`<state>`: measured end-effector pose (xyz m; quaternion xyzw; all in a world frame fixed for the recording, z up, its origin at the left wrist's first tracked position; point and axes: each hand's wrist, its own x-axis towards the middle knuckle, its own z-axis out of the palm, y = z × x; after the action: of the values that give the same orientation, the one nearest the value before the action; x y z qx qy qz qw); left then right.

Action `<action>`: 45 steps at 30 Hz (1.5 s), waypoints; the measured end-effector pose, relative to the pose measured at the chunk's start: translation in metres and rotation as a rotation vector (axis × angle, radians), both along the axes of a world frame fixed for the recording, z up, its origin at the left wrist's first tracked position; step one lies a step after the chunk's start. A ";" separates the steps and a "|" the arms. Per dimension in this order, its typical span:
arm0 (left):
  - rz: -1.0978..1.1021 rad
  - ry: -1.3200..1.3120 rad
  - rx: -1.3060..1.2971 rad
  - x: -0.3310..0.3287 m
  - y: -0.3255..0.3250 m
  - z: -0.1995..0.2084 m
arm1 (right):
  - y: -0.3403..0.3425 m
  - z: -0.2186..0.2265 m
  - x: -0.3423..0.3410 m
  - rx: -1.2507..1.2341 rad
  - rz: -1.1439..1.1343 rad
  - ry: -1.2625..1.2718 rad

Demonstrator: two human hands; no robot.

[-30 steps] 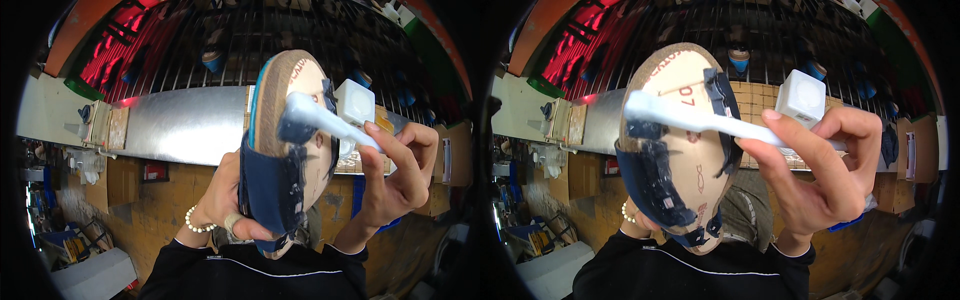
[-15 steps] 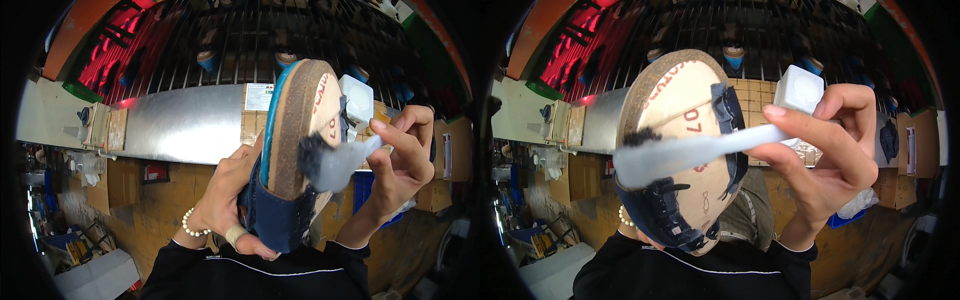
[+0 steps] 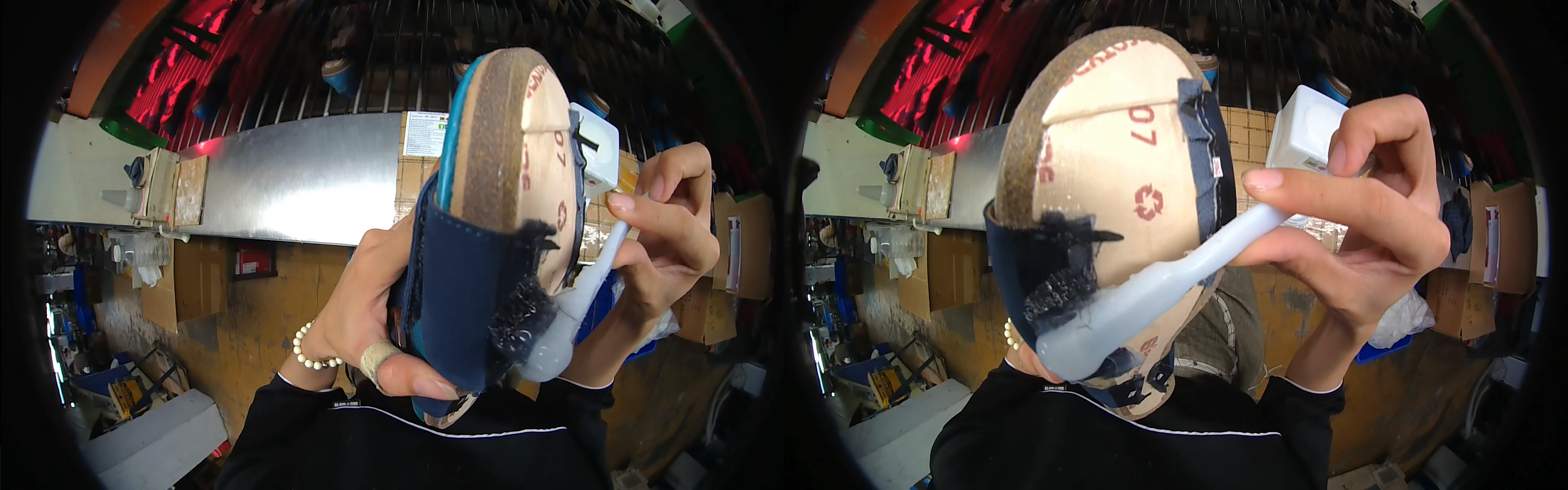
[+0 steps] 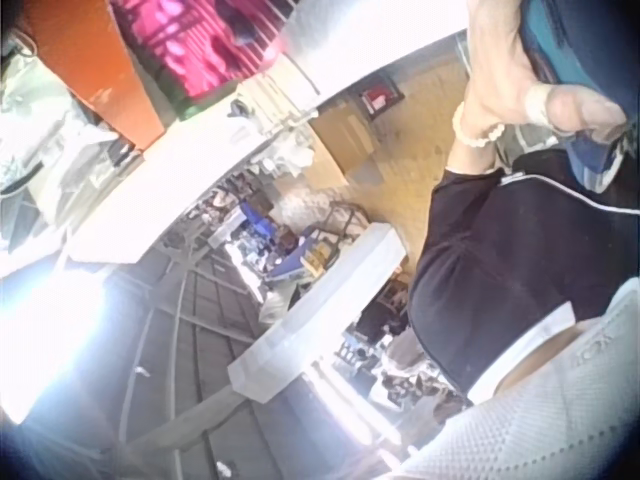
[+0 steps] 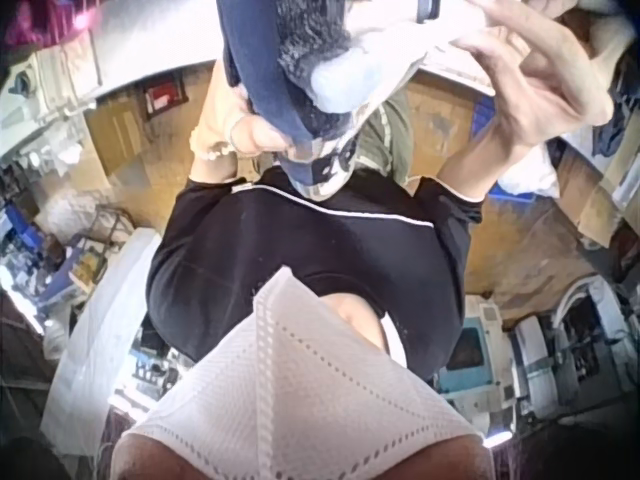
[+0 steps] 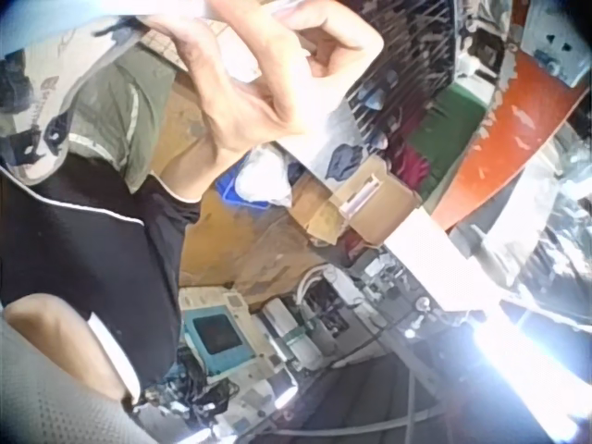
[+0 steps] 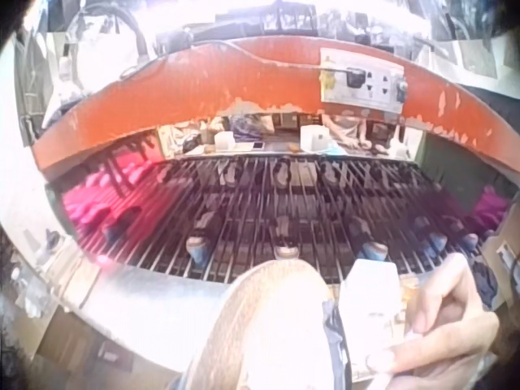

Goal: The person applies dark adhesive to the soles of multiple blue sandals using a small brush. They repeatedly dip the brush into a white container and spread the glue across the sole surface, rotating each sandal to cover different areas.

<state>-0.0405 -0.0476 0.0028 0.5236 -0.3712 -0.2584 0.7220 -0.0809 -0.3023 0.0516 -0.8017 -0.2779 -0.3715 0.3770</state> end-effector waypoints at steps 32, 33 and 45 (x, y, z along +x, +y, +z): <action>0.237 0.393 -0.182 -0.015 -0.019 0.016 | 0.011 0.012 -0.021 -0.158 -0.213 0.033; 0.247 0.358 -0.159 -0.015 -0.019 0.014 | 0.009 0.015 -0.021 -0.196 -0.215 0.030; 0.281 0.371 -0.254 -0.021 -0.029 0.007 | 0.002 -0.004 -0.011 -0.046 -0.062 0.059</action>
<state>-0.0617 -0.0766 0.0102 0.4189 -0.1854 -0.1988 0.8664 -0.0923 -0.3003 0.0475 -0.8290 -0.2501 -0.3529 0.3546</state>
